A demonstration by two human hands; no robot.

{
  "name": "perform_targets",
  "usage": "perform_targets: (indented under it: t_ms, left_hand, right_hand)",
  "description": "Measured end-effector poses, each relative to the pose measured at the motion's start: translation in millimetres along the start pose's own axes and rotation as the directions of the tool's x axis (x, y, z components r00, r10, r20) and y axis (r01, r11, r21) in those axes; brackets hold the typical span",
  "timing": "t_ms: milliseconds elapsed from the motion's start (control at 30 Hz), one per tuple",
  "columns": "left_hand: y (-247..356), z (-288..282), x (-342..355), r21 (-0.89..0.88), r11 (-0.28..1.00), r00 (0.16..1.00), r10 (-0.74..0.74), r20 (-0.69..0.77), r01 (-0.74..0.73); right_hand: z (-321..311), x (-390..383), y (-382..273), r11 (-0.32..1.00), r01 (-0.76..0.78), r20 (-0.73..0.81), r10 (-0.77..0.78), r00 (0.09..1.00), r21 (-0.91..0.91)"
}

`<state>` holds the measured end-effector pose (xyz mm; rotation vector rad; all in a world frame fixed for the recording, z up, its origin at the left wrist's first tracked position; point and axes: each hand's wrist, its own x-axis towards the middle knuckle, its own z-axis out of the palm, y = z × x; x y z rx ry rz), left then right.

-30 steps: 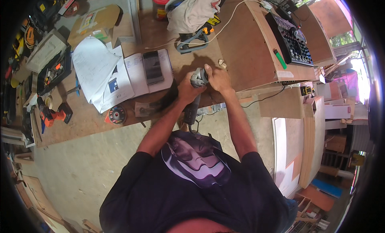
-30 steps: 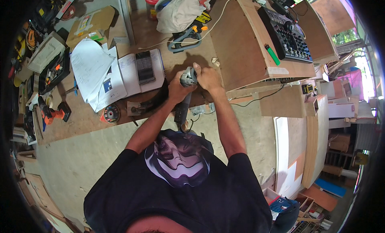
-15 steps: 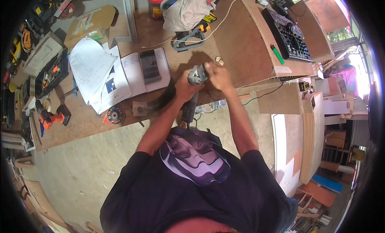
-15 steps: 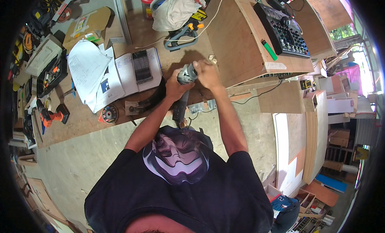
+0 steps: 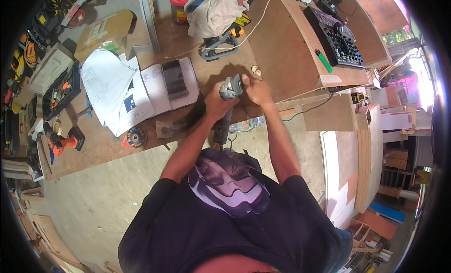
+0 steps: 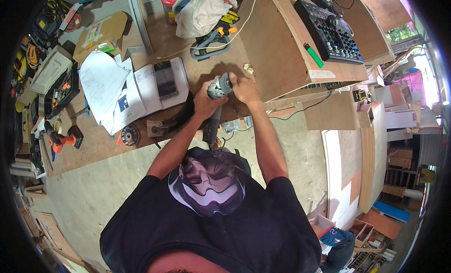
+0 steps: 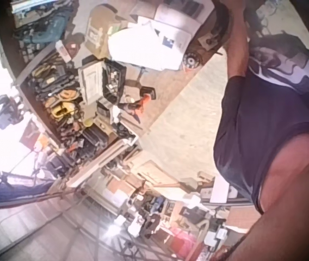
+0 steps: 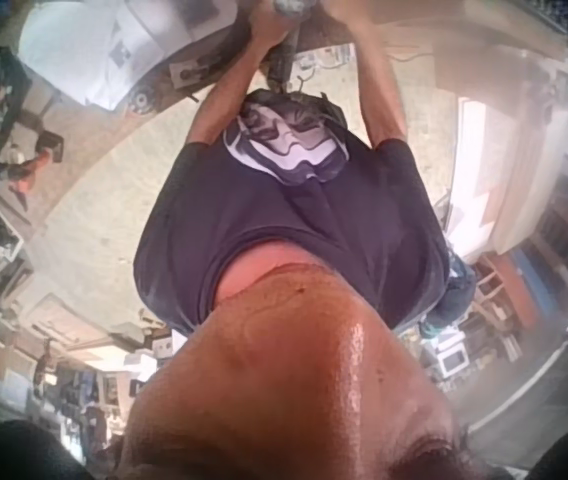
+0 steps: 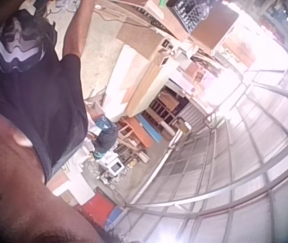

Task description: The person removes a riving knife from a table saw and then handles an angle grinder at a workbench.

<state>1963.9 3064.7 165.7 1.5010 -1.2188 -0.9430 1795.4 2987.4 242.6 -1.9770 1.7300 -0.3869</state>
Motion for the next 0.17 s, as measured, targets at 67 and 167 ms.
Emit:
perform_targets:
  t_ms: [67, 167]
  left_hand:
    - [-3.4, -0.9, 0.3, -0.02, 1.0, 1.0, 0.012, 0.002, -0.012]
    - [-0.2, -1.9, -1.7, -0.017, 0.999, 1.0, 0.029, 0.002, -0.029]
  right_hand:
    - [1.7, -1.9, -5.1, 0.967, 0.153, -0.025, -0.152, 0.988, 0.203]
    - [-4.2, 5.7, 0.8, 0.961, 0.172, -0.137, -0.144, 0.98, 0.218]
